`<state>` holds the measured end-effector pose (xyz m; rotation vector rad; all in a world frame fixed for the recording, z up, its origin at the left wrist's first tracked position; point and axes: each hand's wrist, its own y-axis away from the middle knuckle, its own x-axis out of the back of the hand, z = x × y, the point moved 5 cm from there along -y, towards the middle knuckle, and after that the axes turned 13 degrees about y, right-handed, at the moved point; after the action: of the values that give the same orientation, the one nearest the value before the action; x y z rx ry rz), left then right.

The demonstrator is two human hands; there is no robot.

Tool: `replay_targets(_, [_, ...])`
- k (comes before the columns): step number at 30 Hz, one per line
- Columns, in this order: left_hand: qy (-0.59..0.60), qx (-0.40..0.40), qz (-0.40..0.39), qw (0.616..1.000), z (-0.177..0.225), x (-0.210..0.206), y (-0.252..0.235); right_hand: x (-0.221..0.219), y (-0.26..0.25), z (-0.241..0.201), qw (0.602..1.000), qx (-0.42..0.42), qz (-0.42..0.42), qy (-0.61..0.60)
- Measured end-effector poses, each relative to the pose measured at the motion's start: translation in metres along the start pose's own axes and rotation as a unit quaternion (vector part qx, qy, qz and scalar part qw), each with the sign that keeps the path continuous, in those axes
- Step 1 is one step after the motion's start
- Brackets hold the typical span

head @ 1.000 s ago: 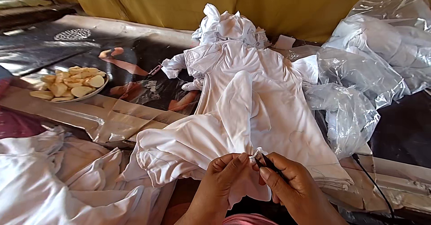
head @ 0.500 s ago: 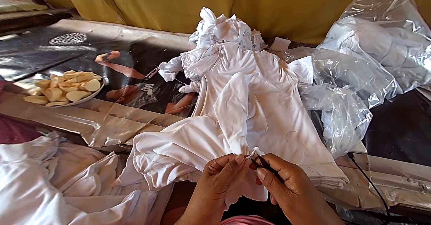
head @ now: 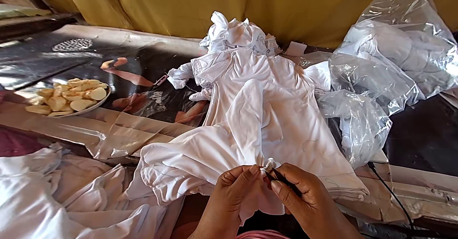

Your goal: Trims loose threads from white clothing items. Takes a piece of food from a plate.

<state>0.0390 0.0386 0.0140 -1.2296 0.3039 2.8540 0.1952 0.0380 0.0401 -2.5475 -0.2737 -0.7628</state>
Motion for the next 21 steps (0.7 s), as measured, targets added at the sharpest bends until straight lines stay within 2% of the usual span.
replay_targets(8, [-0.021, -0.033, -0.023, 0.999, -0.0027, -0.0006, -0.0006, 0.0005, 0.0018, 0.0004, 0.999, -0.031, 0.005, -0.005])
replay_targets(18, [-0.044, -0.038, -0.001, 0.998, -0.0020, -0.0033, 0.0002, 0.0004, -0.0014, -0.0009, 0.995, 0.076, 0.042, 0.047])
replay_targets(21, [-0.053, -0.043, 0.000, 0.998, 0.0004, -0.0025, 0.0006, -0.0017, -0.0038, 0.0002, 0.996, 0.081, 0.038, 0.029])
